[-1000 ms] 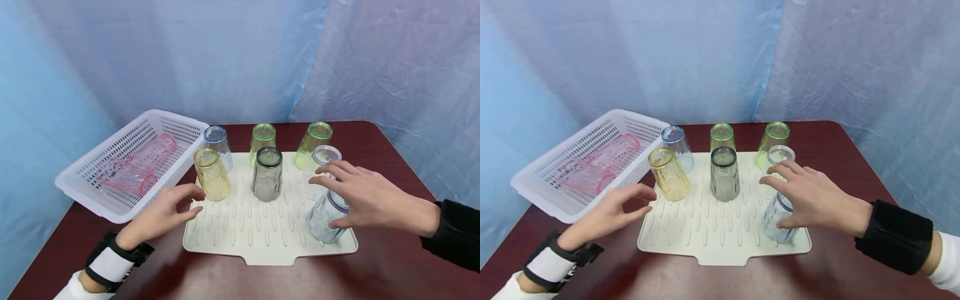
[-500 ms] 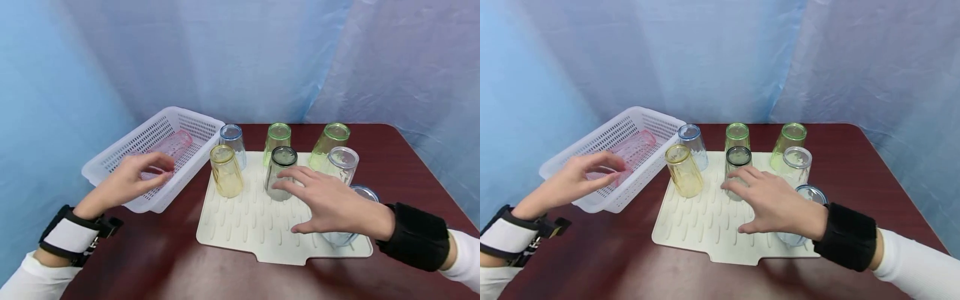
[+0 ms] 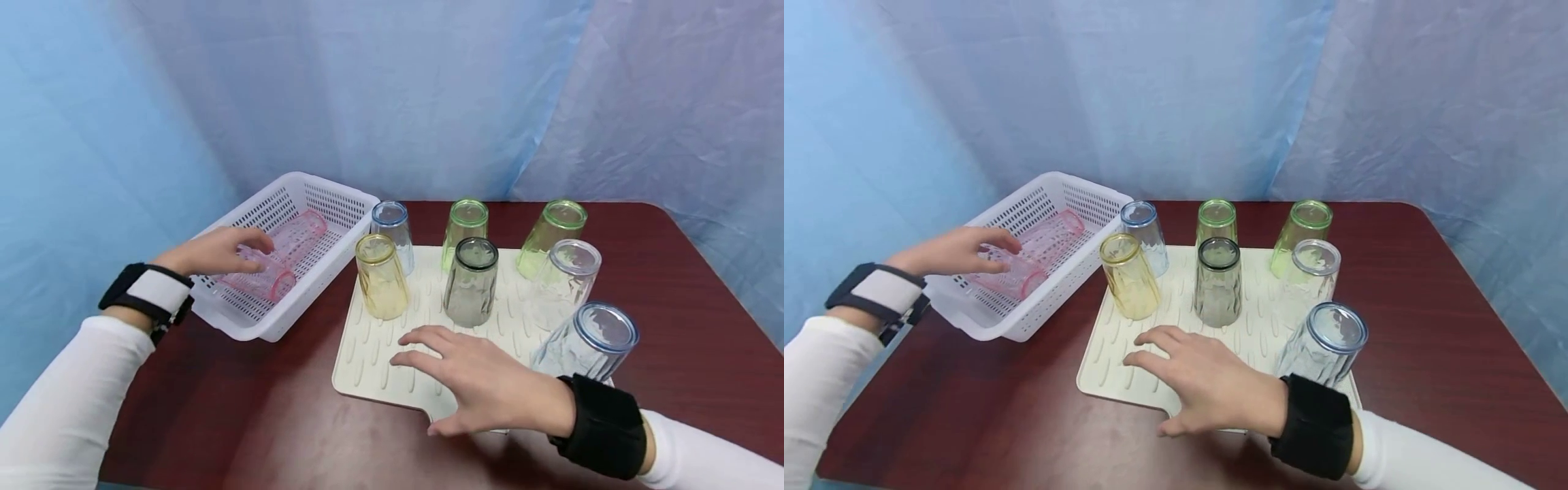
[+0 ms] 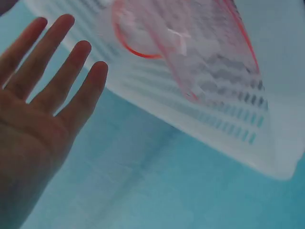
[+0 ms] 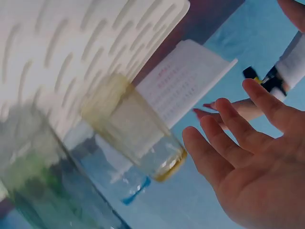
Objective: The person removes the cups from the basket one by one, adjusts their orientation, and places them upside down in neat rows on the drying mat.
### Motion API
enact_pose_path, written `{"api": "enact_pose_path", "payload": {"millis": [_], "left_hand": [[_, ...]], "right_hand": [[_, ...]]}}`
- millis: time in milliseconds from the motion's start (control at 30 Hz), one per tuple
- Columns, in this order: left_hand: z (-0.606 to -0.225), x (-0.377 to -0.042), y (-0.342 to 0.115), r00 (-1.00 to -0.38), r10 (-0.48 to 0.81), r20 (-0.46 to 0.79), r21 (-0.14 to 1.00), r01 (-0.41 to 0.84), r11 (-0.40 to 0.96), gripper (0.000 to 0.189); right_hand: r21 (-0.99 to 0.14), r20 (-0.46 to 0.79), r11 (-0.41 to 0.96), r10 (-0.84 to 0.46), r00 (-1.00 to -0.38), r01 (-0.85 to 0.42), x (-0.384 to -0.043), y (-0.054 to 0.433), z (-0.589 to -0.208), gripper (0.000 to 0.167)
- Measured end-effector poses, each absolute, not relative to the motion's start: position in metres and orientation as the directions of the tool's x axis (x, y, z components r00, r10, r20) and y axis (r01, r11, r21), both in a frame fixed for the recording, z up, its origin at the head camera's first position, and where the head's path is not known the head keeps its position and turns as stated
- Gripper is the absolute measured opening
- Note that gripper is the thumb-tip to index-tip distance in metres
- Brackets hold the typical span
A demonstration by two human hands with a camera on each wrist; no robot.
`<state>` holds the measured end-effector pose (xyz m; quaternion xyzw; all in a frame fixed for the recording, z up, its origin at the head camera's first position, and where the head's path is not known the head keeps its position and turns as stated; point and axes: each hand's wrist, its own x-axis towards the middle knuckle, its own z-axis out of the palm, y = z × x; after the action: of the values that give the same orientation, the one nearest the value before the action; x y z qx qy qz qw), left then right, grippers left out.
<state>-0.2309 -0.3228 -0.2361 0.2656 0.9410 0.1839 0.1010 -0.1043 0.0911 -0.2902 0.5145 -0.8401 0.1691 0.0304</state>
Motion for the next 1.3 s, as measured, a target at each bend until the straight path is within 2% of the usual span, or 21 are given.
{"api": "enact_pose_path", "payload": {"millis": [100,233,467,800,1000,1100,1300], "left_hand": [[-0.241,-0.244,-0.328,-0.822,0.537,-0.189,0.367,0.449,0.815,0.038],[-0.245,-0.256,-0.33,-0.811,0.515,-0.279,0.322,0.426,0.845,0.036],[-0.25,-0.263,-0.334,-0.78,0.413,-0.471,0.314,0.289,0.904,0.044],[-0.261,-0.259,-0.334,-0.742,0.382,-0.551,0.271,0.274,0.923,0.062],[-0.266,-0.254,-0.334,-0.725,0.263,-0.636,0.212,0.164,0.963,0.081],[-0.268,-0.252,-0.336,-0.724,0.22,-0.654,0.189,0.125,0.974,0.083],[-0.27,-0.249,-0.341,-0.734,0.236,-0.637,0.196,0.141,0.97,0.08]], "right_hand": [[-0.302,0.219,0.404,-0.852,-0.475,-0.864,-0.099,0.088,-0.297,0.079],[-0.347,0.21,0.407,-0.844,-0.493,-0.845,-0.093,0.088,-0.303,0.079],[-0.376,0.195,0.45,-0.816,-0.544,-0.81,-0.087,0.091,-0.308,0.081],[-0.431,0.152,0.46,-0.81,-0.566,-0.776,-0.076,0.089,-0.308,0.087],[-0.47,0.124,0.448,-0.82,-0.559,-0.76,-0.07,0.087,-0.308,0.087],[-0.496,0.099,0.454,-0.818,-0.567,-0.741,-0.069,0.086,-0.307,0.087],[-0.542,0.066,0.461,-0.81,-0.583,-0.703,-0.068,0.085,-0.309,0.085]]}}
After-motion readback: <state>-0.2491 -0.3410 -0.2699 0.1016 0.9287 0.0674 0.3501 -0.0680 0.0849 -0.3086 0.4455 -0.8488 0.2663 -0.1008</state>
